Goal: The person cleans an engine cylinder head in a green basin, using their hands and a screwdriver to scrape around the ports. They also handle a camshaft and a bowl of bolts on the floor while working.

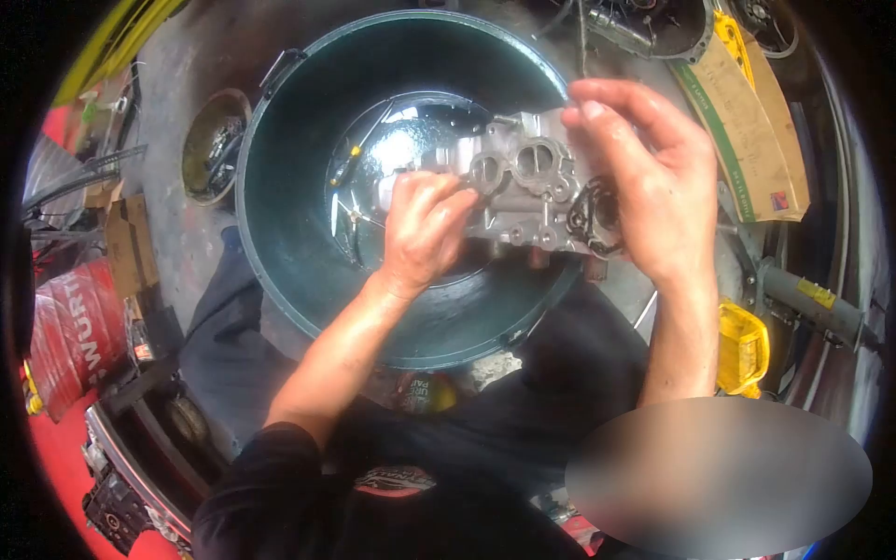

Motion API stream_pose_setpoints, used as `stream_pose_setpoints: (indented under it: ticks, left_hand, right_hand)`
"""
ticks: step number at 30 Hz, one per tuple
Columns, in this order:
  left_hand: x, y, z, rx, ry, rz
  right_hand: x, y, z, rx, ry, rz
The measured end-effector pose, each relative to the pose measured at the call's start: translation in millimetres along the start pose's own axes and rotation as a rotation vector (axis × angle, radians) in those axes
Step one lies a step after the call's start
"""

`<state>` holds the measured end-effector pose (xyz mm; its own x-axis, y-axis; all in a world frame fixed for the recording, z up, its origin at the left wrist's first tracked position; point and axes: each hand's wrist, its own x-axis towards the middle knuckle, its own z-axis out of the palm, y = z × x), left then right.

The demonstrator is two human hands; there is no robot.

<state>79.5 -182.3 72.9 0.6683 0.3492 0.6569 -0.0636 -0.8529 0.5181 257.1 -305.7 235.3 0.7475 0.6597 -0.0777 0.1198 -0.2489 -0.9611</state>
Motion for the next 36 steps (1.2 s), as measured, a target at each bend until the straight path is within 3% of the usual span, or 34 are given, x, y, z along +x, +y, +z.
stream_pose_setpoints:
  ticks: [7,11,21,36]
  left_hand:
    - [11,-13,-1,-0.178,-0.044,0.028]
    - [23,6,3,-0.284,0.030,-0.012]
    - [21,12,-1,-0.257,0.009,-0.154]
    - [40,19,-13,-0.044,-0.025,-0.095]
  right_hand:
    - [-1,-4,-2,-0.140,0.043,0.025]
    - [0,-5,1,-0.201,0.048,-0.030]
    - [0,-7,1,-0.162,0.043,0.015]
    - [-4,-2,1,-0.076,0.013,0.010]
